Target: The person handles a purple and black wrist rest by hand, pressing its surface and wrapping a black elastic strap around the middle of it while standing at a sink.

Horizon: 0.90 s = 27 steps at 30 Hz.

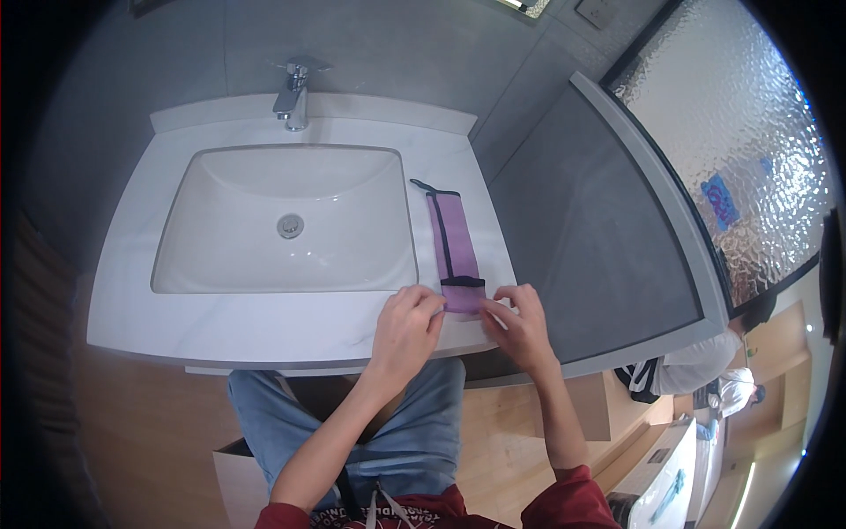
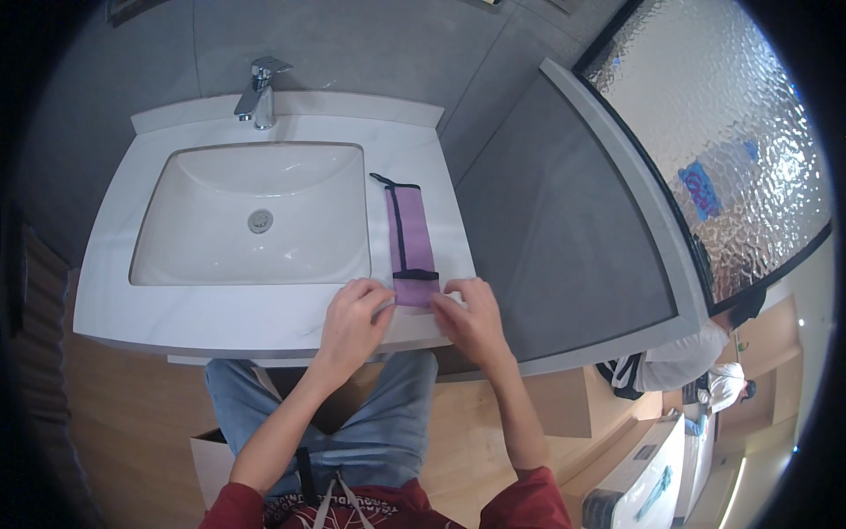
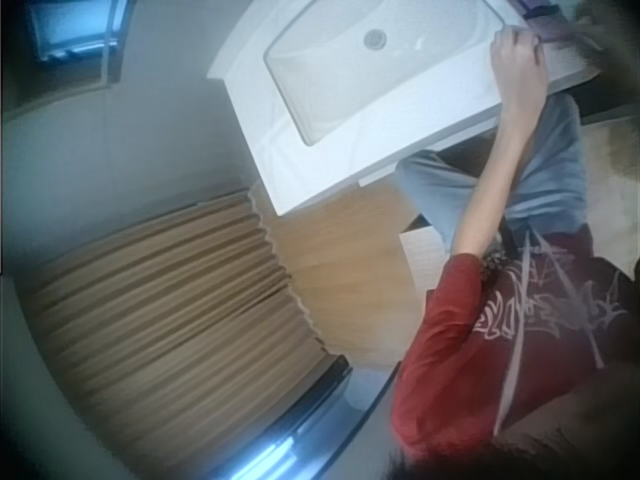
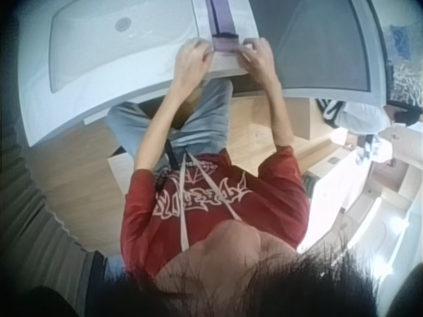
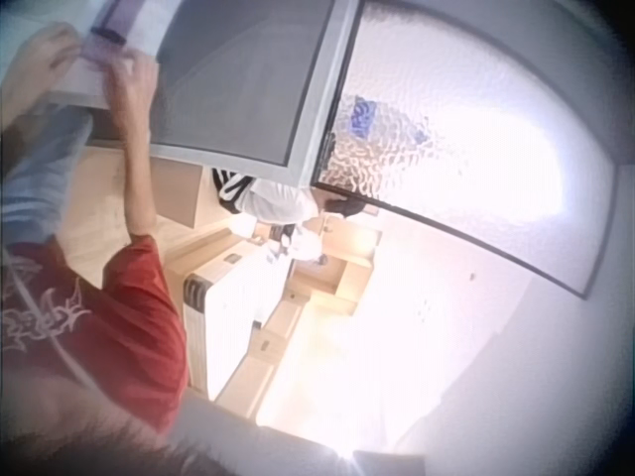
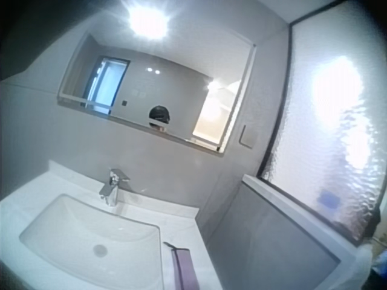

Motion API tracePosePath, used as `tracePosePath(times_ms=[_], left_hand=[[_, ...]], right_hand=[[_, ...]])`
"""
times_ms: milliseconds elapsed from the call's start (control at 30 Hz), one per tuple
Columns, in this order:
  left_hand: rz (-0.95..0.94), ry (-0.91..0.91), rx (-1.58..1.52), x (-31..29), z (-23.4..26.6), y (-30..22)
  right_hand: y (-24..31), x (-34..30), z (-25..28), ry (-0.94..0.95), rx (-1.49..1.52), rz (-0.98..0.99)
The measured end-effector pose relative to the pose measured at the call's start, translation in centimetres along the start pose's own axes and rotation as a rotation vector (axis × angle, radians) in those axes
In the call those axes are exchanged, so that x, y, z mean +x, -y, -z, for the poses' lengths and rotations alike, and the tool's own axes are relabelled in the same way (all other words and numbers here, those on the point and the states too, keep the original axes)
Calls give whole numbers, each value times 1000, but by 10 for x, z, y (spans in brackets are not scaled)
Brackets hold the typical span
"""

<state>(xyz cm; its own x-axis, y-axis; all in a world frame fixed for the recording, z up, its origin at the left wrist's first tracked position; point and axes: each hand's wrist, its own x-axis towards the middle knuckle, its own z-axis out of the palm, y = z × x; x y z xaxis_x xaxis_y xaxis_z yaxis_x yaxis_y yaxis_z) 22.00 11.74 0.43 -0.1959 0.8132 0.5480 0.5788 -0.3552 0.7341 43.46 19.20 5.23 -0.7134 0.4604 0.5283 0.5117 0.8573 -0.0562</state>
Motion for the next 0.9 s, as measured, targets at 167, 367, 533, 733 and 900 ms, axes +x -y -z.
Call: tracePosePath(times_ms=[167,367,533,733,900], left_hand=[[-29,-14,12,-1,-5,-2],[-46,-10,-1,1,-2,-3],[-60,-5,1,0,-1,-3],[-93,-5,25,0,-2,0],[-90,47,68,1,-12,-4]], right_hand=[[-14,-12,9,28,-7,-37],[-16,-6,6,64,-5,43],[-17,-10,5,78,-38,48],[-16,-8,4,96,-37,61],[-18,-8,4,106,-43,74]])
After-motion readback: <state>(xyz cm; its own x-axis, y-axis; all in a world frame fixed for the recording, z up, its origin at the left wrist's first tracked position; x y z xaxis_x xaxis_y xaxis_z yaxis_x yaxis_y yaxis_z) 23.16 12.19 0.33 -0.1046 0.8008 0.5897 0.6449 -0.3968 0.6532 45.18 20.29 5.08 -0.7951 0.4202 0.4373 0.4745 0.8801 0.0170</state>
